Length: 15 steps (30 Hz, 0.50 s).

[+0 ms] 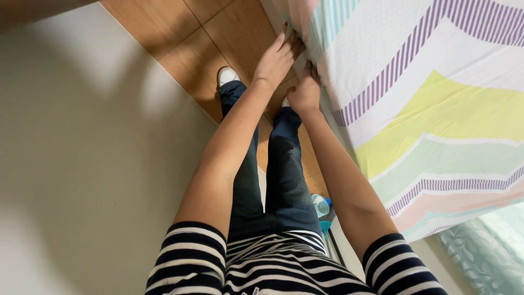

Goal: Making the bed by straightening the sheet, dusting the bed surface, and folding a cloth.

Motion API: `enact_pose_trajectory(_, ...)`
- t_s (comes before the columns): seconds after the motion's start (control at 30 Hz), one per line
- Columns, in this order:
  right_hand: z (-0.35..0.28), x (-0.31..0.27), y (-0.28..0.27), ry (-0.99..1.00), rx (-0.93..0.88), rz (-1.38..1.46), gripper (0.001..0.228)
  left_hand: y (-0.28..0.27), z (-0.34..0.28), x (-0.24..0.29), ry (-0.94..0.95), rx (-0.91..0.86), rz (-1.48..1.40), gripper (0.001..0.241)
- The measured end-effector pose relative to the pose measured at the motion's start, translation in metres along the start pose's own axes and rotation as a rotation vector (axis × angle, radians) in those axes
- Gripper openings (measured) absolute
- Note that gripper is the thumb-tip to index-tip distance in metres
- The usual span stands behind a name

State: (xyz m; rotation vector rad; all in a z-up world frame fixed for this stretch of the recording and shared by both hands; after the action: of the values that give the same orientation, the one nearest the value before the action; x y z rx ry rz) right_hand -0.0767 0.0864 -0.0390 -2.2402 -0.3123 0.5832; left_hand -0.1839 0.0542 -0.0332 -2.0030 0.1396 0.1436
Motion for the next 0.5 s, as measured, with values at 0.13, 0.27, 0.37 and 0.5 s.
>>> enact_pose_trajectory(0.13, 0.005, -0.022, -0.010, -0.052, 0.066, -0.008, 0.094, 0.011, 0.005, 0.009, 0.102, -0.063, -0.026, 0.044)
enact_pose_trajectory(0.27, 0.019, -0.003, 0.006, -0.017, 0.017, 0.015, 0.106, 0.028, 0.014, 0.035, 0.108, -0.044, -0.036, 0.041)
enact_pose_trajectory(0.37, 0.049, 0.011, 0.013, 0.011, -0.079, 0.052, 0.107, 0.020, 0.025, 0.026, 0.076, -0.061, -0.038, 0.044)
enact_pose_trajectory(0.5, 0.062, 0.009, 0.005, 0.110, -0.315, 0.052, 0.107, 0.002, 0.041, 0.010, -0.083, -0.031, 0.001, 0.058)
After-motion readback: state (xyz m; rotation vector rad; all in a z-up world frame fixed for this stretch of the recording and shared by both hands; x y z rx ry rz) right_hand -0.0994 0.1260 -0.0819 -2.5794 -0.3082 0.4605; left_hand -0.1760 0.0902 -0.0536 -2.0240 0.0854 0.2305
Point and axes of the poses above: each hand's wrist, its own z-axis towards the middle knuckle, its own y-axis out of the palm, x = y × z, the point moved 9 cm from there along z, towards the middle knuckle, and after that the axes turned 2 degrees about z, right-handed, at the moved point
